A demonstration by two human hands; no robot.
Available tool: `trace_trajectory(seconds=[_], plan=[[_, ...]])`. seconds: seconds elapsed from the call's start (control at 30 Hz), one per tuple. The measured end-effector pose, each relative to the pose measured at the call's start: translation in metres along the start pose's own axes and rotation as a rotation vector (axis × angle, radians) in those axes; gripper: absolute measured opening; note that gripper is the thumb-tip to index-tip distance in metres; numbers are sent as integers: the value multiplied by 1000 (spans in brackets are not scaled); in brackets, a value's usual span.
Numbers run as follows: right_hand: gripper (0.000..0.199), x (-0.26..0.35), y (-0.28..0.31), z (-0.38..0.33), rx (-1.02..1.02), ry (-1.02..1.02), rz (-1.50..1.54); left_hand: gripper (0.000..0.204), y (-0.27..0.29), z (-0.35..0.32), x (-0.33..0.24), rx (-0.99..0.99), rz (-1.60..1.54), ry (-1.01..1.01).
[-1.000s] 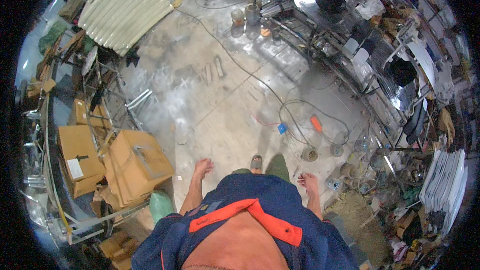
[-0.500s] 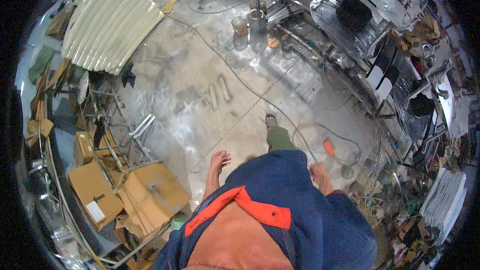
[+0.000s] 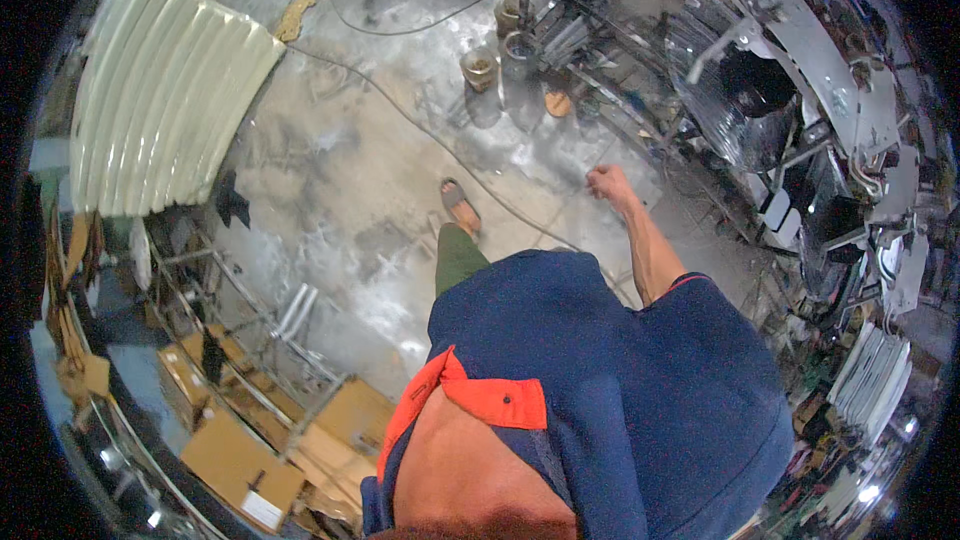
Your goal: The person measures a gray panel with a tape measure, positions it on a wooden cabinet frame, and secures it using a cordless drill and screws. The person repeatedly picks screws from a container and drives them into the panel to attach it to the frame.
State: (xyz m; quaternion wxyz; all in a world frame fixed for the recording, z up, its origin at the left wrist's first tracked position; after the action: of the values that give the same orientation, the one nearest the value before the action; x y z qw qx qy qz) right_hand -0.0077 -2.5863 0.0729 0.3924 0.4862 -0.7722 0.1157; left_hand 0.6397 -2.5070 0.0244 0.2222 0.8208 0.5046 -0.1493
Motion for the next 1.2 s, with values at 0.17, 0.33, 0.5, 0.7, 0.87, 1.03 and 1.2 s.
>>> trace_trajectory(seconds=[0.17,0.33,0.5,0.7,0.87,1.03,1.2], plan=[[17,32,-110,27,132,-271,-193,31,94,107,-193,-30,-309,59],[12,95,-157,54,113,-341,-206,30,225,239,-459,-134,-322,-54],[14,149,-188,154,-12,-479,51,33,274,362,-701,-208,-203,-134],[16,287,-235,328,25,-338,-41,33,218,474,-895,-26,1,-32],[18,463,-220,395,-192,-231,388,41,155,550,-1047,124,168,-65],[18,506,-200,409,-468,-267,519,41,81,666,-1228,255,436,-117],[19,442,-272,380,-739,-554,605,38,-17,809,-1406,293,582,-174]])
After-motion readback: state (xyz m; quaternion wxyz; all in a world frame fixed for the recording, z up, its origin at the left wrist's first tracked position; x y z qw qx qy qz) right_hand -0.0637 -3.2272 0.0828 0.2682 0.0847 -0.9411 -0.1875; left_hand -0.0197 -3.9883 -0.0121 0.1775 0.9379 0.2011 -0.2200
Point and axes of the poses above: each hand's wrist, its own z-axis towards the middle knuckle, its own y-axis out of the back of the hand, x = y × z, the point moved 7 cm from there along z, towards the middle knuckle, and after that the axes turned 1 degree about y, right-handed, at the moved point
